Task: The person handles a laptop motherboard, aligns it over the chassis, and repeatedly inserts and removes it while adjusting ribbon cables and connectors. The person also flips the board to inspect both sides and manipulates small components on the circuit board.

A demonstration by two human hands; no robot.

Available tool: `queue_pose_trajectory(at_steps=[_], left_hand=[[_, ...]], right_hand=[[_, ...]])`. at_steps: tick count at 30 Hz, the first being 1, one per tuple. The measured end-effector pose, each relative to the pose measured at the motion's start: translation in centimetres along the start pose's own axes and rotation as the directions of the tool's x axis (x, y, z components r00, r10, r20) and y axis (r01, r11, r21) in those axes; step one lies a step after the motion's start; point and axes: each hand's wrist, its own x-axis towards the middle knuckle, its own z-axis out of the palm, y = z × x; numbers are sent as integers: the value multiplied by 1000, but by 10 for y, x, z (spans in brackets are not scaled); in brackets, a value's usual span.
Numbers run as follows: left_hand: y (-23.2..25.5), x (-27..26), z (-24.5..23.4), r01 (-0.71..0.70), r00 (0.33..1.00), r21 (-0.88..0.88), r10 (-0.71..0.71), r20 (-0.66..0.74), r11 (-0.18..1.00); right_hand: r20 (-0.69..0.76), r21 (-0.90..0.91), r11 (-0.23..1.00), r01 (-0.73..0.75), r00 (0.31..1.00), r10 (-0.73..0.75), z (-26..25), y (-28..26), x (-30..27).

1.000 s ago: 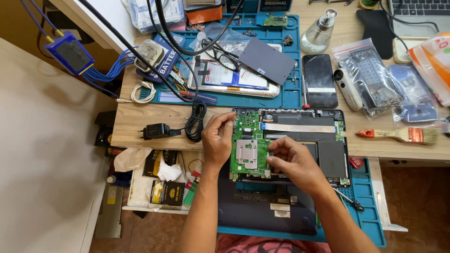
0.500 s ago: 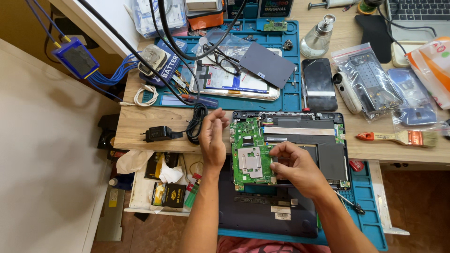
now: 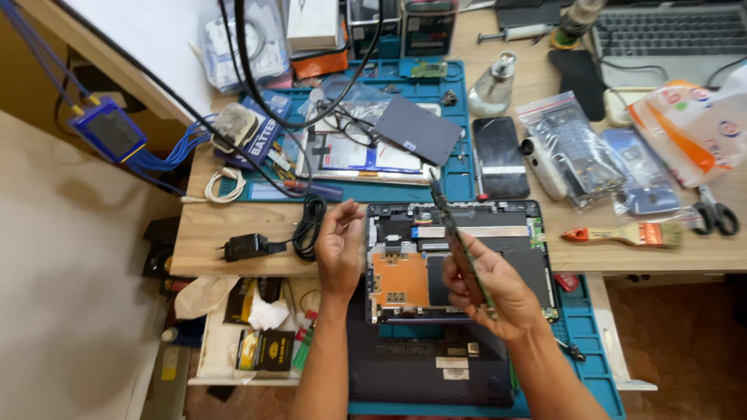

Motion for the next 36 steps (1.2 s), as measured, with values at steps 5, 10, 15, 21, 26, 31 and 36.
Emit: queue_pose_trajectory(at_steps=[5,10,15,21,26,31,36], left_hand=[[14,0,6,69,997,96,-70,10,993],[17,0,5,84,996,129,-86,10,988],[17,0,5,76,997,161,-79,7,984],[16,0,6,60,998,163,-62,1,985],[19,0,9,64,998,167,-64,-5,984],[18,0,9,55,998,174,-55,-6,983],[14,0,8,55,998,164,-55,-3,985]], right_hand=[[282,542,824,-162,959,4,5,9,-14],[342,759,605,-240,938,-57,2,30,-20],[411,772,555,-310,909,-64,5,37,-18],[417,783,525,-334,908,-44,9,34,-16],[426,766,548,-336,904,-41,7,35,-17],[415,775,537,-333,909,-35,7,36,-16],[442,765,544,-345,895,-54,8,36,-16]])
